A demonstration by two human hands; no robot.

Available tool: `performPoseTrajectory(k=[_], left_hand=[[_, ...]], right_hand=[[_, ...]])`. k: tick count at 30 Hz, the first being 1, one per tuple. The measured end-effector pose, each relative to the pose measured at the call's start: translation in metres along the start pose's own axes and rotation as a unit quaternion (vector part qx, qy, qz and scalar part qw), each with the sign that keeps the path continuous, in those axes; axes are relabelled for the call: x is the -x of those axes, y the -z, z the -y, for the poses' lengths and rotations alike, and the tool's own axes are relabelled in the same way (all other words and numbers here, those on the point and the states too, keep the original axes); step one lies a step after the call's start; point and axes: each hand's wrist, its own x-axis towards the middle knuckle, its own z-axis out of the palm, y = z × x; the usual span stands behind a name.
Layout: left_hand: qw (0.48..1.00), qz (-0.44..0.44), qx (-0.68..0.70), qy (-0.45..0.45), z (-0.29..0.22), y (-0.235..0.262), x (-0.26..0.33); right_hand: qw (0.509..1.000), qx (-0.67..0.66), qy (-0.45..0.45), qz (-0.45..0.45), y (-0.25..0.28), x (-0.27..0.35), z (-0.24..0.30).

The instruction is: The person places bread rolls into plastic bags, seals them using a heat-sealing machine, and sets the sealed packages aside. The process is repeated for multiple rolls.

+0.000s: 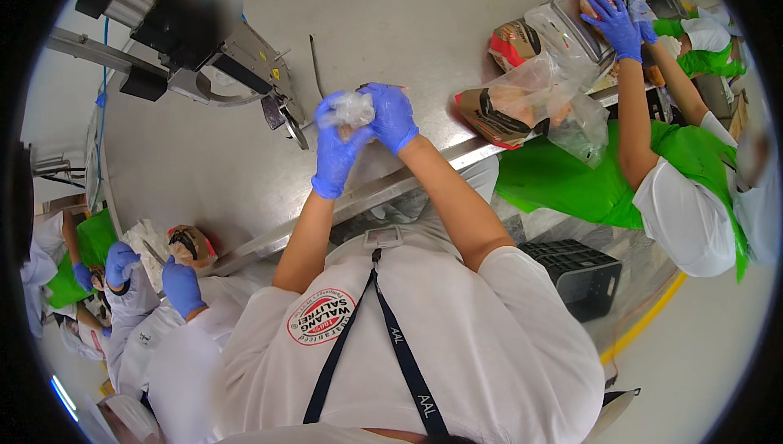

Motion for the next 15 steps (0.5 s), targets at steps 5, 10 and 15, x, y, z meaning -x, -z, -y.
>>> performPoseTrajectory(k=[5,10,15], left_hand=[[0.980,0.047,-0.134,-0.137,0.065,-0.011,0.007],[0.879,-0.176,0.407,-0.175,0.076,-0.062,0.001],[0.952,-0.144,0.270,0.022,0.111,-0.040,0.004]], right_hand=[[0.995,0.070,0.067,0.020,-0.017,-0.004,0.035],[0.973,0.184,0.105,0.098,-0.006,-0.004,0.066],[0.986,0.058,0.156,-0.004,0.021,0.008,0.053]])
